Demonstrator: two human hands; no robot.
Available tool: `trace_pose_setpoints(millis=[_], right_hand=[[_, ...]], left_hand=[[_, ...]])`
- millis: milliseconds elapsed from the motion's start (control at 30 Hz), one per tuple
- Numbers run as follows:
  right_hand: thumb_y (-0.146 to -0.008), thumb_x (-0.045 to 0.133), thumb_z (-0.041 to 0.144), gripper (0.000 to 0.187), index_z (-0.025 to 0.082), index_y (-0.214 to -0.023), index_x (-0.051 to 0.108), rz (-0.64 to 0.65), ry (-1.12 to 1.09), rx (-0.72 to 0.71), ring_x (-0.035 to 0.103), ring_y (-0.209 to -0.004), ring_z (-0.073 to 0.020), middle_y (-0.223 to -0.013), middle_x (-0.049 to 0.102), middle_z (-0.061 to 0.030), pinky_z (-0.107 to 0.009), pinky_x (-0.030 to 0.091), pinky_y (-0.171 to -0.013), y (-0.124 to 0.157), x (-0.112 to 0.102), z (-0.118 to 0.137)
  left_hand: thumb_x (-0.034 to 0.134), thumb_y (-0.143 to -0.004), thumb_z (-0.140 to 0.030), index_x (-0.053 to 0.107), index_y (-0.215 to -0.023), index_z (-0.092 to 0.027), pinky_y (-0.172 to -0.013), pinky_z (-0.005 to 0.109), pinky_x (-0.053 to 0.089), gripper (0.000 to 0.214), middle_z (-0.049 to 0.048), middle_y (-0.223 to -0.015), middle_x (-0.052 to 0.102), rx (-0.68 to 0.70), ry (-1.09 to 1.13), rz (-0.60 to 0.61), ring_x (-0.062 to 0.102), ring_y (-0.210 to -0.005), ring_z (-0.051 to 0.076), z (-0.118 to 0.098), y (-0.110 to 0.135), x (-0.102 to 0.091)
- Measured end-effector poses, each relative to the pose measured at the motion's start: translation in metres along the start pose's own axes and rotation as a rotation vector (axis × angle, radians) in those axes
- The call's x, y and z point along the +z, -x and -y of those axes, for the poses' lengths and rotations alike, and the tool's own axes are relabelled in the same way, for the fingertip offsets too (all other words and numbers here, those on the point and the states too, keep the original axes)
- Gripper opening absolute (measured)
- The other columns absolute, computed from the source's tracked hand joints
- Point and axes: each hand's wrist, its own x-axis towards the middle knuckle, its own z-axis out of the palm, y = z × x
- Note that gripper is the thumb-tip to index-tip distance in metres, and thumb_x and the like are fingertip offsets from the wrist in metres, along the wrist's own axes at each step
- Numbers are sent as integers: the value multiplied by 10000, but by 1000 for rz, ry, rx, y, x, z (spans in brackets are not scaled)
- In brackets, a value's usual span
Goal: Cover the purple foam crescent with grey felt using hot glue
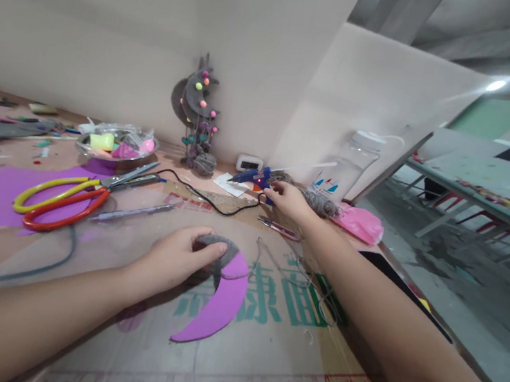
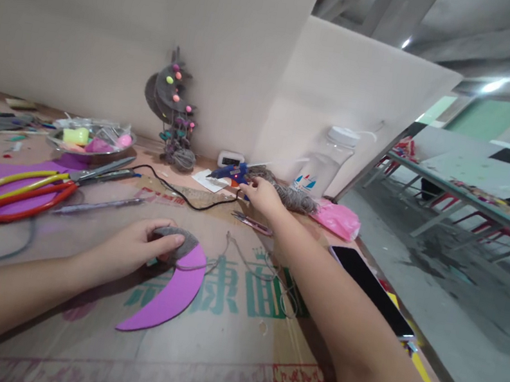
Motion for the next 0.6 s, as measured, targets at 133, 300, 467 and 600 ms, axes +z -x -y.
trace_pose_setpoints(millis=[133, 300, 467, 600], right_hand=[[-820, 576, 338, 308, 120, -1033, 613, -150, 18, -40, 582, -1001, -250, -1077, 641, -138, -367, 428, -879, 22, -13, 7], [-856, 515, 409, 285, 188, -1034, 543, -31, -190, -132, 583, -693, -130, -1008, 634, -64, -277, 488, -635, 83, -27, 41], [-873, 486, 443, 502, 298, -1320, 308, 573, -638, 67, 480, -433, -32, -1251, 518, -95, -216, 404, -357, 146, -28, 66], [-869, 523, 386, 543, 273, -1334, 266, 666, -618, 84, 482, -486, -54, -911, 593, -12, -187, 383, -397, 158, -24, 67]], left_hand=[[487, -823, -459, 501, -710, -190, -542, 230, 355, 293, -44, -611, 486, -6, 42, -5, 475, -583, 129, 1, 0, 1], [495, -821, -473, 508, -723, -188, -525, 221, 342, 302, -44, -619, 475, 1, 50, -25, 462, -580, 123, 4, -1, 2], [496, -830, -421, 521, -738, -180, -557, 228, 353, 259, -40, -631, 496, 32, 48, 16, 459, -592, 120, 1, -2, 0], [486, -830, -420, 492, -678, -186, -550, 232, 349, 279, -43, -606, 475, 43, 14, 5, 458, -587, 126, -2, -2, -2]])
